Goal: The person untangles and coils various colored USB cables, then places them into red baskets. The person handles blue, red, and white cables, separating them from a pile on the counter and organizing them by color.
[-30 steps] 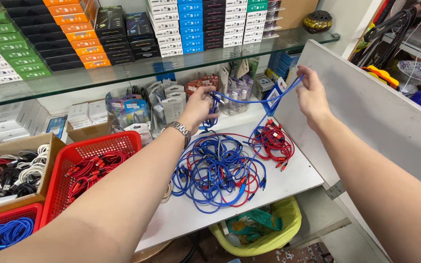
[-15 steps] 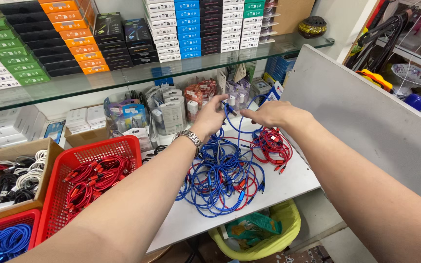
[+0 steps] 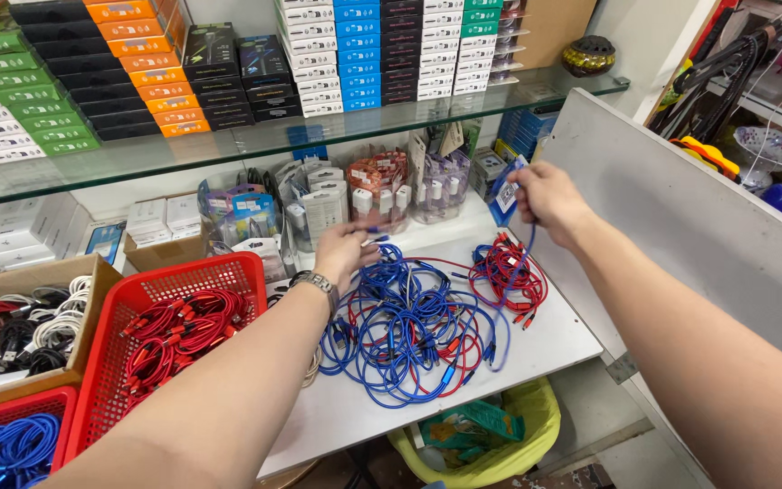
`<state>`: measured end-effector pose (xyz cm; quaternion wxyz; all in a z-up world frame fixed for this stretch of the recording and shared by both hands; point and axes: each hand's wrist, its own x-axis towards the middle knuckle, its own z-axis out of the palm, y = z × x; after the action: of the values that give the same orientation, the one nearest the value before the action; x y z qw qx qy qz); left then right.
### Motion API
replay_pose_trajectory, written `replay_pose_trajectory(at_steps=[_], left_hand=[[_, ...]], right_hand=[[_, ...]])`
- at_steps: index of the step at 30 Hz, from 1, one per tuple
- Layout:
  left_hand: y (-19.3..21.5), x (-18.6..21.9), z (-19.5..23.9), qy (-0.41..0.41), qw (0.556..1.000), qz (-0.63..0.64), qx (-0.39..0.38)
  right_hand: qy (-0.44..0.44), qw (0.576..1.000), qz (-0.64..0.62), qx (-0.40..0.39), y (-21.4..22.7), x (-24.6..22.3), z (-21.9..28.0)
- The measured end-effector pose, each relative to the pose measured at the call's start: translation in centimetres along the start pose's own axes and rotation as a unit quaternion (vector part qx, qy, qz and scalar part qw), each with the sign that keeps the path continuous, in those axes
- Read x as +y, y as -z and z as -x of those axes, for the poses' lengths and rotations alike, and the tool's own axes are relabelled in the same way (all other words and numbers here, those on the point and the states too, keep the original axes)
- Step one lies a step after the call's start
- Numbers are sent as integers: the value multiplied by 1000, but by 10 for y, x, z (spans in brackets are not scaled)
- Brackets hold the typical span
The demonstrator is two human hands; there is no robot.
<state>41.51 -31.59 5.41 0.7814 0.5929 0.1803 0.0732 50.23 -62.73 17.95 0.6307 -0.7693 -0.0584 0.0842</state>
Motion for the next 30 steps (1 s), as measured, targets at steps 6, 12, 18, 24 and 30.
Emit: replay_pose_trajectory(at_steps=[6,12,18,24,30], left_hand=[[16,-49,12,179,947,-257,-69],[17,-54,34,205,858,-453,-125],[23,-58,56,157,794,-579,-99],[36,-77,74,80,862,-499,-40],[19,-70,76,-145,853,-490,106]], right_hand=[[6,996,-66,-54,29,-13,1],[-7,995,-72,-65,14,-1,14],[-72,991,10,-112,-17,52,28],[-130,966,164,-150,-32,104,41],[-62,907,352,-222,-46,120,54]])
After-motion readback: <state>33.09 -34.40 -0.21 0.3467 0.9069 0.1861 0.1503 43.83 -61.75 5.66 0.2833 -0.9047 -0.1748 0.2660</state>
